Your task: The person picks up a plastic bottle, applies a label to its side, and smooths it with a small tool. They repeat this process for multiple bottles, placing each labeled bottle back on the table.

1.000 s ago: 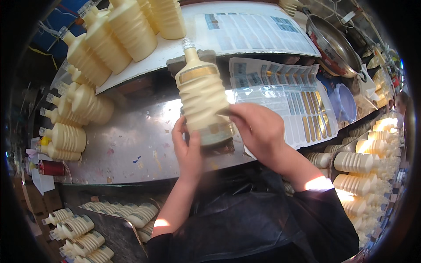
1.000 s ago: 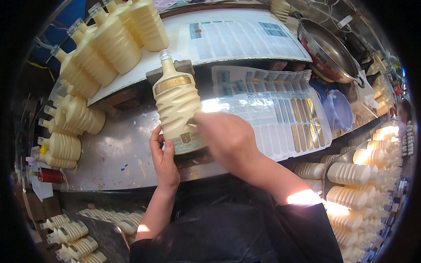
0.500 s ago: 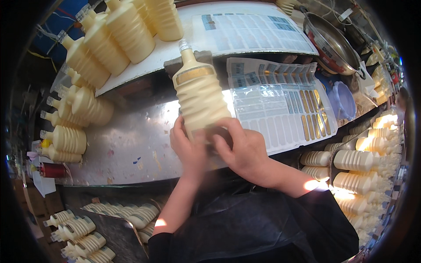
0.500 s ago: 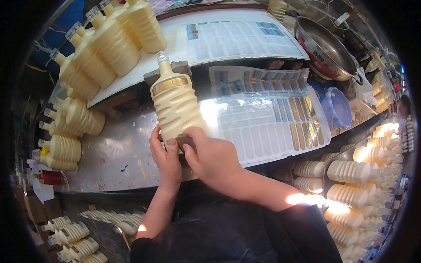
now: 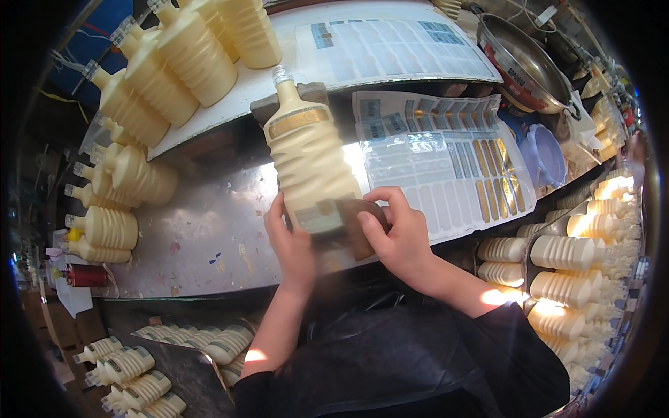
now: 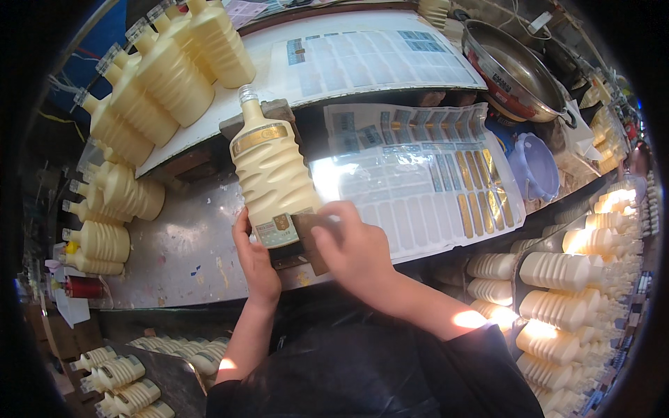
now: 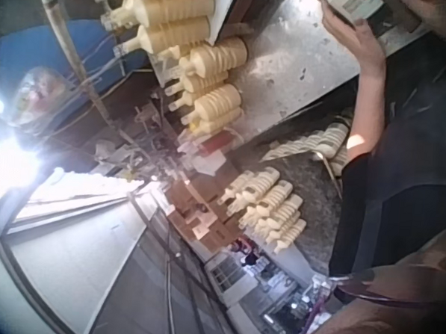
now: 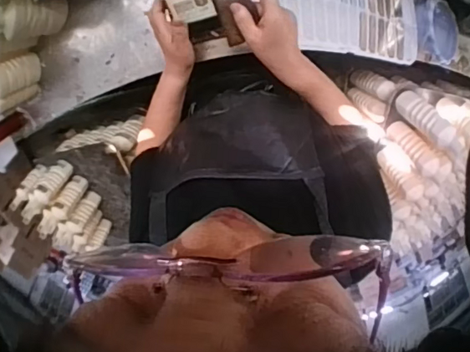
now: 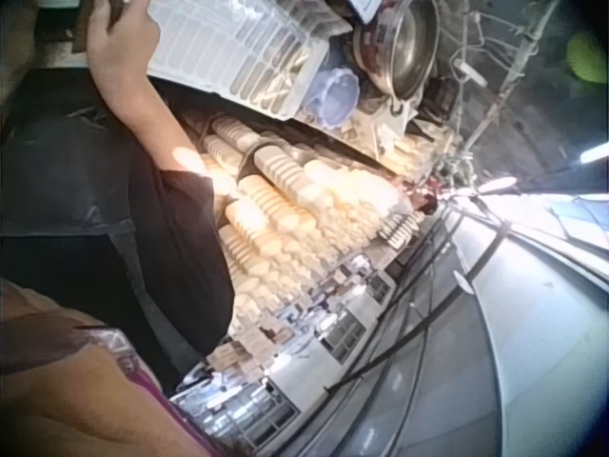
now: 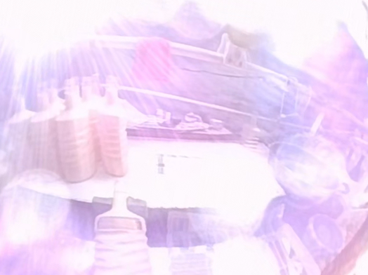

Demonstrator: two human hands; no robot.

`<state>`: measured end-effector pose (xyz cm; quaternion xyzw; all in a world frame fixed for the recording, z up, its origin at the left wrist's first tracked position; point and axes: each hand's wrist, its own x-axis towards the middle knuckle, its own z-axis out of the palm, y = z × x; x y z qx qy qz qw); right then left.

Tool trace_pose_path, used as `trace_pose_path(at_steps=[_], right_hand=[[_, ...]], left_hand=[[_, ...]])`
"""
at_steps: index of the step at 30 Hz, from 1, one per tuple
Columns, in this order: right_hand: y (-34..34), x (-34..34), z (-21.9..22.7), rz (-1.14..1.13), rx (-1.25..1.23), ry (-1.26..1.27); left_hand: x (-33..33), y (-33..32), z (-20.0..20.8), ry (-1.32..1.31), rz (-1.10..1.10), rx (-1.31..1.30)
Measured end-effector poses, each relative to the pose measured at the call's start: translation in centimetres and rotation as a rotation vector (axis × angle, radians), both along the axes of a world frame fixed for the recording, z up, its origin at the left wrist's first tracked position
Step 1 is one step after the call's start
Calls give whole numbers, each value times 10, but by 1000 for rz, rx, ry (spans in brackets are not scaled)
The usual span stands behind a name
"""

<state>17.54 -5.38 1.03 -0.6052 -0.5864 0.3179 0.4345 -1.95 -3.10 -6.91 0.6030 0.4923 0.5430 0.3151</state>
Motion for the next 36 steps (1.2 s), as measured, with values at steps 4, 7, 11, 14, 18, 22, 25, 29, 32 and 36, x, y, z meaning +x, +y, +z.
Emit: trace_pose_path(at_steps=[4,7,11,14,18,22,25,29,32,36], right_hand=[[10,16,-23,-76,-40,38],[11,20,-24,-99,-72,170],[8,11,6,-56,55,33],[8,-2,27,40,130,-244],[8,-15,51,105,156,-417],[12,-4,54,33,77,-437],[5,-11,55,48,162,-467],[9,-9,55,50,71,-425],[3,-19,60,55,146,-452],[7,-12,48,65,84,-449]], left_hand=[[0,-5,5,357,87,135],[-6,1,8,383,125,143],[1,1,36,429,135,244],[15,1,46,472,181,324],[19,2,40,455,193,320],[19,0,44,492,198,327],[22,1,41,481,204,340],[21,-1,40,453,193,293],[26,-1,41,391,182,282],[25,-1,41,393,187,282]])
